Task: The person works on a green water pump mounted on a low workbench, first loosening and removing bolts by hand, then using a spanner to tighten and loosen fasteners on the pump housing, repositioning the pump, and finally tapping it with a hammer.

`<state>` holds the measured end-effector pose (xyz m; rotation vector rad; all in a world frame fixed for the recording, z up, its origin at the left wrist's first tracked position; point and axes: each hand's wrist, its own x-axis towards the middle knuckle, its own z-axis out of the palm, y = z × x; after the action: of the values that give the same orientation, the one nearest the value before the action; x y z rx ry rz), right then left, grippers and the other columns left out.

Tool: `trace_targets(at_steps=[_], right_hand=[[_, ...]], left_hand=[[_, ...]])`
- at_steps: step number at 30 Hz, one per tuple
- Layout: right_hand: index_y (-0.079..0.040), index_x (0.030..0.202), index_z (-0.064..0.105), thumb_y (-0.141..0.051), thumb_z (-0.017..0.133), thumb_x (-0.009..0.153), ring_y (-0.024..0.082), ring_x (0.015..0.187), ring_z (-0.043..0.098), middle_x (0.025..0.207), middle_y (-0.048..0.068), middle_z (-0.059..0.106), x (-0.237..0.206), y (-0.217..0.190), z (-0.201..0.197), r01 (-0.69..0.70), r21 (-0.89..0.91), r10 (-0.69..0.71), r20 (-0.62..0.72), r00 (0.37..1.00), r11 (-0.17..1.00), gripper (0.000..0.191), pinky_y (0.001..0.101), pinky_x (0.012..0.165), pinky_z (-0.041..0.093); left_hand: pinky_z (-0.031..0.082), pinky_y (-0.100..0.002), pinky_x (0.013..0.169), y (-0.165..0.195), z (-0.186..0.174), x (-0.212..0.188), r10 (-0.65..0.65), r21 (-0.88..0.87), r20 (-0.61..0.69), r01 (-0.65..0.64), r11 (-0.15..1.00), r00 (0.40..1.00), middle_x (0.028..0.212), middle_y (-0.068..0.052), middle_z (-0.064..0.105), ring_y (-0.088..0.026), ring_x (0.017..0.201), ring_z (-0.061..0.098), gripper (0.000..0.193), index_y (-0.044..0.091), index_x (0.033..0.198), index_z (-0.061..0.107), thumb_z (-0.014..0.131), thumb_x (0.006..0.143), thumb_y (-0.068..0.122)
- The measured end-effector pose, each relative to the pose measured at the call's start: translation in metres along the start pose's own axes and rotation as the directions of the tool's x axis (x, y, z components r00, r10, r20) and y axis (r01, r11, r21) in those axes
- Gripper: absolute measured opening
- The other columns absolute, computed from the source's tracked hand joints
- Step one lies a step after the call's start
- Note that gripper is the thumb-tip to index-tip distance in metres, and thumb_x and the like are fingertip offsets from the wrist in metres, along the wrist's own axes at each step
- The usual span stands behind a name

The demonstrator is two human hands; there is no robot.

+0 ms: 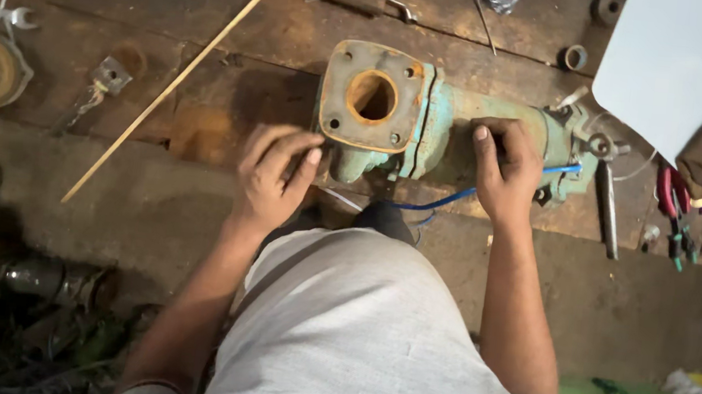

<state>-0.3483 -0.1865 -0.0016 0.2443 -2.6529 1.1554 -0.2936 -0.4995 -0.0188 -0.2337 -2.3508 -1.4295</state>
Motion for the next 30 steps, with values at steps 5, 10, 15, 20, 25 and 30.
trace_targets(at_steps=[5, 10, 15, 20, 25, 30], right_hand=[[-0.001, 0.109, 0.071, -0.008, 0.066, 0.106, 0.026, 0.091, 0.068, 0.1, 0.013, 0.071, -0.003, 0.007, 0.0, -0.036, 0.046, 0.037, -0.026, 0.999, 0.998, 0.009, 0.0328, 0.084, 0.052], [-0.001, 0.109, 0.07, -0.005, 0.066, 0.104, 0.028, 0.094, 0.069, 0.102, 0.014, 0.071, -0.006, 0.006, 0.001, -0.022, -0.006, 0.022, -0.057, 0.998, 1.0, 0.007, 0.0341, 0.086, 0.053], [0.0, 0.109, 0.069, -0.005, 0.067, 0.105, 0.029, 0.097, 0.069, 0.105, 0.014, 0.071, -0.012, 0.004, -0.002, -0.021, 0.003, 0.021, -0.056, 0.998, 1.0, 0.006, 0.0353, 0.087, 0.053], [0.0, 0.109, 0.069, -0.004, 0.068, 0.106, 0.03, 0.096, 0.068, 0.105, 0.014, 0.07, -0.015, 0.002, 0.001, -0.002, 0.003, 0.002, -0.074, 0.997, 1.0, 0.005, 0.0361, 0.087, 0.052], [0.0, 0.108, 0.069, -0.004, 0.069, 0.104, 0.031, 0.096, 0.067, 0.104, 0.015, 0.07, -0.014, 0.0, 0.002, -0.008, -0.014, 0.007, -0.065, 0.998, 1.0, 0.005, 0.0374, 0.087, 0.052], [-0.001, 0.108, 0.07, -0.006, 0.07, 0.104, 0.032, 0.098, 0.067, 0.105, 0.015, 0.07, -0.012, 0.0, 0.002, 0.025, -0.023, -0.026, -0.04, 0.999, 0.999, 0.006, 0.0388, 0.089, 0.052]], left_hand=[[0.047, -0.048, 0.102, 0.012, 0.008, 0.05, 0.17, 0.096, -0.037, -0.166, 0.981, 0.985, 0.12, -0.011, 0.063, -0.031, 0.117, 0.059, 0.023, 0.007, 0.122, 0.064, 0.071, 0.105, 0.021], [0.043, -0.046, 0.113, 0.017, 0.023, 0.083, 0.201, 0.051, 0.002, -0.201, 0.978, 0.979, 0.139, -0.013, 0.058, -0.032, 0.13, 0.053, 0.033, 0.006, 0.137, 0.057, 0.066, 0.114, 0.028], [0.037, -0.051, 0.124, 0.018, 0.036, 0.076, 0.192, 0.085, 0.109, -0.202, 0.976, 0.975, 0.149, -0.015, 0.053, -0.038, 0.143, 0.047, 0.03, 0.006, 0.135, 0.063, 0.064, 0.106, 0.015], [0.034, -0.052, 0.129, 0.013, 0.035, 0.066, 0.177, 0.125, 0.188, -0.202, 0.971, 0.966, 0.154, -0.014, 0.053, -0.04, 0.15, 0.042, 0.031, 0.01, 0.123, 0.074, 0.061, 0.096, 0.0], [0.033, -0.052, 0.128, 0.008, 0.036, 0.067, 0.196, 0.123, 0.17, -0.218, 0.968, 0.966, 0.153, -0.014, 0.054, -0.039, 0.148, 0.041, 0.03, 0.009, 0.117, 0.076, 0.06, 0.093, -0.001], [0.033, -0.051, 0.128, 0.013, 0.033, 0.068, 0.155, 0.155, 0.191, -0.186, 0.97, 0.969, 0.154, -0.012, 0.053, -0.038, 0.151, 0.04, 0.024, 0.007, 0.112, 0.075, 0.06, 0.095, 0.001]])
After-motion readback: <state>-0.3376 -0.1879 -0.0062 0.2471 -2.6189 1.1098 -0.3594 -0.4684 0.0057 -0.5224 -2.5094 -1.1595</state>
